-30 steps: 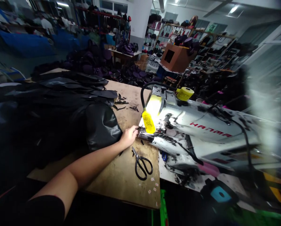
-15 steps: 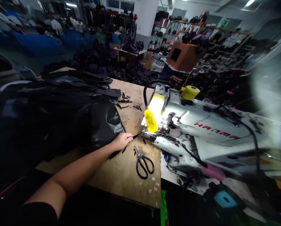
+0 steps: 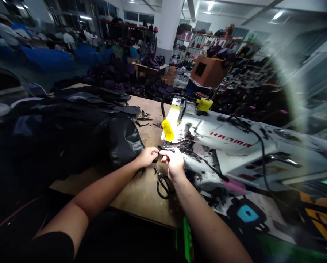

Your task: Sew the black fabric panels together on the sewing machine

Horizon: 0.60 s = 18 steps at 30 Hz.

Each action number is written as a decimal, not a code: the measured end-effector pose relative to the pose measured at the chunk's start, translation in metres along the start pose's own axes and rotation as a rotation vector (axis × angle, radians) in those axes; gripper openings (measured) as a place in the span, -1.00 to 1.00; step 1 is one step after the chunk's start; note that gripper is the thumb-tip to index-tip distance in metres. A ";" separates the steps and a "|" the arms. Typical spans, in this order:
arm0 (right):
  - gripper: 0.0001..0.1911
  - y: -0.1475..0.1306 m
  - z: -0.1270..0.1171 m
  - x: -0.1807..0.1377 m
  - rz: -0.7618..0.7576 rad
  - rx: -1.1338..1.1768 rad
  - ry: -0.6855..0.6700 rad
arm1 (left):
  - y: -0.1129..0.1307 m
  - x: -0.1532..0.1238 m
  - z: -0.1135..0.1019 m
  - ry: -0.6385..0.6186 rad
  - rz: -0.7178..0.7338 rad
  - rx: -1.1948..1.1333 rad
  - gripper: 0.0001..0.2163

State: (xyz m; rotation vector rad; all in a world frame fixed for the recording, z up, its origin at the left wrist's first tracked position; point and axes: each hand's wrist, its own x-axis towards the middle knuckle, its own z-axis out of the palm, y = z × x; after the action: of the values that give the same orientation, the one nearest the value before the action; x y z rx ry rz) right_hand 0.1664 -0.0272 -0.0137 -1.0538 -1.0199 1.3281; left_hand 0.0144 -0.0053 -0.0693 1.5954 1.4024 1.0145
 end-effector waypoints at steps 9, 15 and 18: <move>-0.59 -0.008 -0.032 0.011 -0.497 -0.997 0.015 | 0.000 -0.042 -0.019 -0.277 -0.022 -0.074 -0.87; -0.54 -0.011 -0.033 0.019 -0.640 -1.588 -0.103 | 0.012 -0.051 -0.013 -0.325 -0.058 -0.133 -0.74; -0.47 -0.020 -0.039 0.004 -0.567 -1.659 -0.251 | 0.013 -0.060 -0.009 -0.482 -0.150 -0.215 -0.69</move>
State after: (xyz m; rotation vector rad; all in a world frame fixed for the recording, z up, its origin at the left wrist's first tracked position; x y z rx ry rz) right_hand 0.2093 -0.0232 -0.0039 -1.4976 -2.4887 -0.1308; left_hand 0.0067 -0.0659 -0.0582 1.4297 1.0270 0.6138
